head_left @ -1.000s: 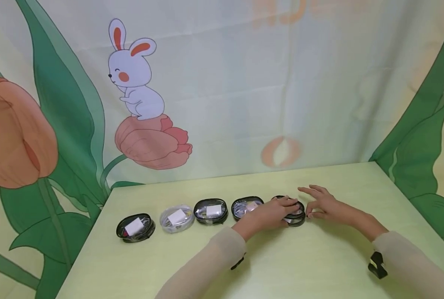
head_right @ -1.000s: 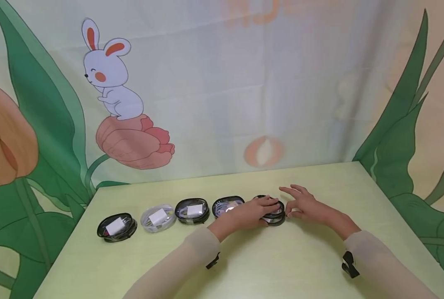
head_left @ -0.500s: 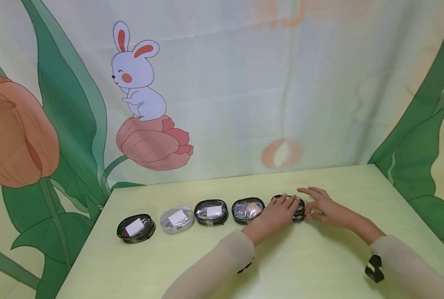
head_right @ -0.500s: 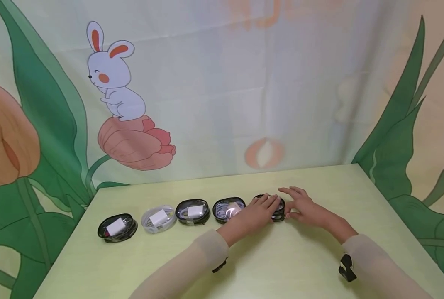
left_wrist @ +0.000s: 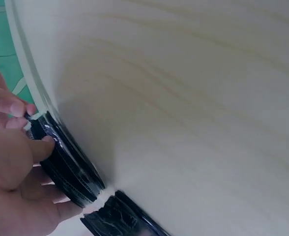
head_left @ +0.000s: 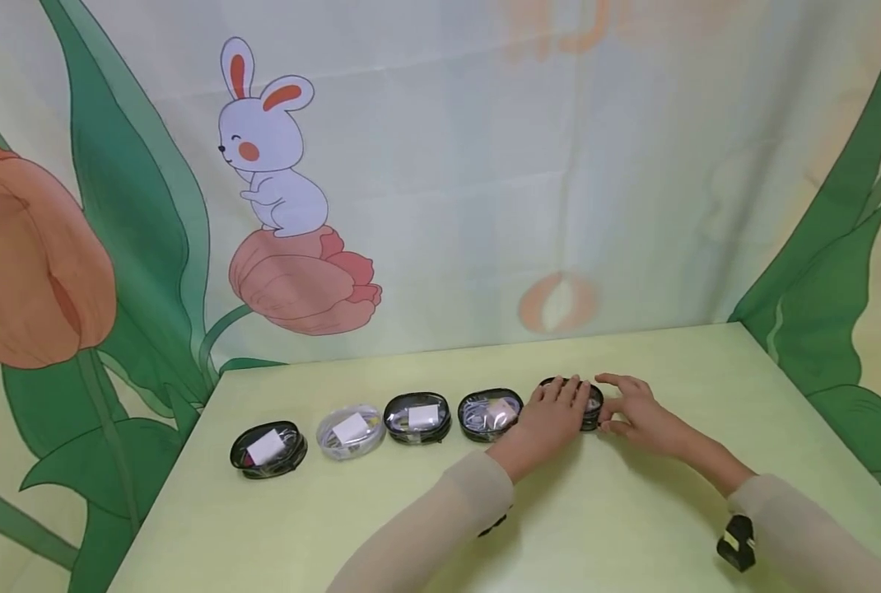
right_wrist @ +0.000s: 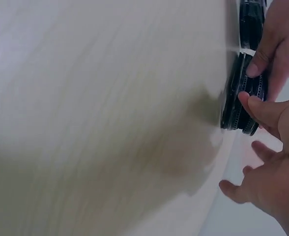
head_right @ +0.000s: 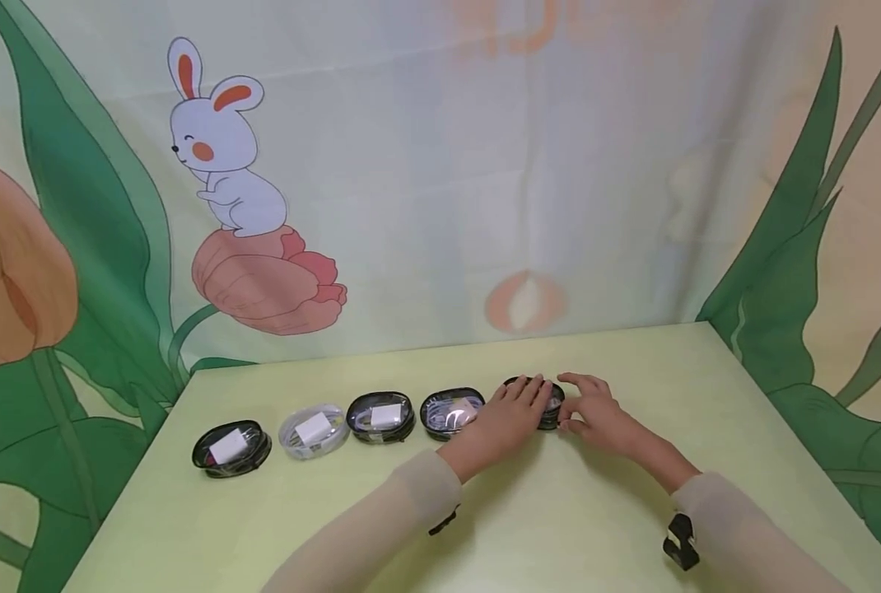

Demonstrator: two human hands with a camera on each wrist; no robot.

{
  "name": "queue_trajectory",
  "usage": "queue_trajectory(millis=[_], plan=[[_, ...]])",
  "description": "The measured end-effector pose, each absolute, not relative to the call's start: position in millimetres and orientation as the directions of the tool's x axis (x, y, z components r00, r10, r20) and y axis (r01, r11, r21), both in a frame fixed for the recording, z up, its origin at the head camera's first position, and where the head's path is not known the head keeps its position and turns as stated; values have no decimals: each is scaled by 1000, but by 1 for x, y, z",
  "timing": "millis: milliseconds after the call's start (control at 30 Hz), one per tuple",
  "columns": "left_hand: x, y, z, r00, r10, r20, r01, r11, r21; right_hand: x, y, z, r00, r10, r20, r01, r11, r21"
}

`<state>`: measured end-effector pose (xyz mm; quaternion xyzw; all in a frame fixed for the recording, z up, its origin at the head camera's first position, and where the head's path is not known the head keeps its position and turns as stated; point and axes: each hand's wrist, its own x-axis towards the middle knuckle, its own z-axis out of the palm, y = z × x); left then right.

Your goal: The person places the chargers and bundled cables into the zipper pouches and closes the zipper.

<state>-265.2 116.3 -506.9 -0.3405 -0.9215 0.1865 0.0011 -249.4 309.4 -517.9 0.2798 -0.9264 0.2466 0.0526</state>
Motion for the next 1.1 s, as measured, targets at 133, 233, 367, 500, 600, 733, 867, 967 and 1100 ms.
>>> queue_trajectory(millis=[133,233,367,500,600,733,867,967,1100], plan=[[-269,117,-503,-754,642,-139,648,694,-313,-249,310,-518,-883,-423,205,-469,819,-330],[-272,110,-500,-713,693,-109,691,667,-281,-248,311,-518,-912,-380,156,-410,867,-284],[-279,99,-497,-628,773,-86,760,587,-279,-250,315,-515,-910,-388,148,-414,874,-253],[-285,87,-499,-581,801,-142,803,536,-260,-257,315,-514,-864,-455,215,-495,845,-202],[-286,83,-503,-580,798,-167,810,541,-227,-260,313,-514,-830,-495,259,-543,823,-167],[-282,87,-505,-610,778,-153,783,561,-268,-256,309,-514,-816,-520,253,-567,805,-173],[-278,91,-503,-648,748,-146,742,575,-345,-252,299,-513,-831,-507,228,-552,799,-236],[-277,93,-506,-653,742,-151,736,576,-356,-251,294,-514,-843,-489,224,-535,805,-255],[-275,91,-510,-660,735,-157,734,585,-345,-250,291,-517,-849,-479,222,-523,820,-233]])
